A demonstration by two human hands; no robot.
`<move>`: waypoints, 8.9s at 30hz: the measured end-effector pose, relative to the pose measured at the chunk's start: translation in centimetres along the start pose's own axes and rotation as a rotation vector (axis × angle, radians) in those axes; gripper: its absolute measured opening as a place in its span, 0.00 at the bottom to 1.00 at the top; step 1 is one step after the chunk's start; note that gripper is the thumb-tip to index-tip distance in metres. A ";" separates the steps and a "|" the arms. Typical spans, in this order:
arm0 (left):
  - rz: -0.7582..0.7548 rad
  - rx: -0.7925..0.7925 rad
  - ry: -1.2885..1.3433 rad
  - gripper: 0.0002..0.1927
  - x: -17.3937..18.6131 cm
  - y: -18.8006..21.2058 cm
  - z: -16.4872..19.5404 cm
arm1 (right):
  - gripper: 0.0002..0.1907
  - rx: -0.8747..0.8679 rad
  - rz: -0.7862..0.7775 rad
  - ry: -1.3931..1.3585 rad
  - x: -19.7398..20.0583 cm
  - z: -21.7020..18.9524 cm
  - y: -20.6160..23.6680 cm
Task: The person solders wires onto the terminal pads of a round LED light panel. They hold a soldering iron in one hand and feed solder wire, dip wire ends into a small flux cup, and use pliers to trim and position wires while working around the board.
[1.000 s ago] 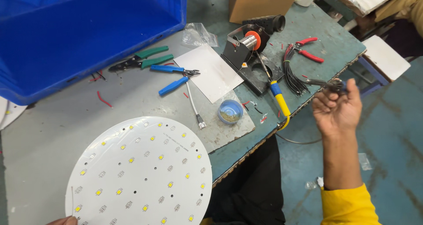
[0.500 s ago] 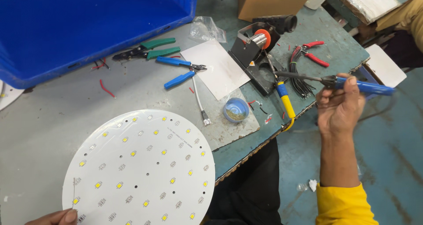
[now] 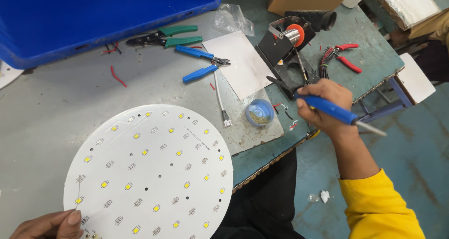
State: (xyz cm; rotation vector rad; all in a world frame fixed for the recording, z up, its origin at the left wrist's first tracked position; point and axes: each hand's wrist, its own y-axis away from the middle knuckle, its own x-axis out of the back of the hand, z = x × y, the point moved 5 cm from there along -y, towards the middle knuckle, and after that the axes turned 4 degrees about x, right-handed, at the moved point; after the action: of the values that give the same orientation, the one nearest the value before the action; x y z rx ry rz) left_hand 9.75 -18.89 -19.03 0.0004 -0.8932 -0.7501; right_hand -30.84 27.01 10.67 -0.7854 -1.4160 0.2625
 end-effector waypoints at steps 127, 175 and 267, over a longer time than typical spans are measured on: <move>0.023 -0.901 0.135 0.09 9.1 13.9 18.1 | 0.21 -0.014 0.170 -0.934 -5.6 -21.1 -3.8; 0.017 -0.921 0.114 0.09 9.2 13.7 18.1 | 0.17 0.227 -0.048 -0.925 -7.0 -24.5 -6.1; 0.055 -0.946 -0.070 0.06 0.0 8.9 2.5 | 0.11 -0.395 0.641 -0.318 4.4 20.3 1.4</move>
State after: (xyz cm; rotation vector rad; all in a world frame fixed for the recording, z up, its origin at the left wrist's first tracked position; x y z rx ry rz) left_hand 13.28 -11.46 -14.70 -0.8857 -0.5311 -1.0645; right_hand -48.85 37.42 12.36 -1.5780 -1.4959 0.6316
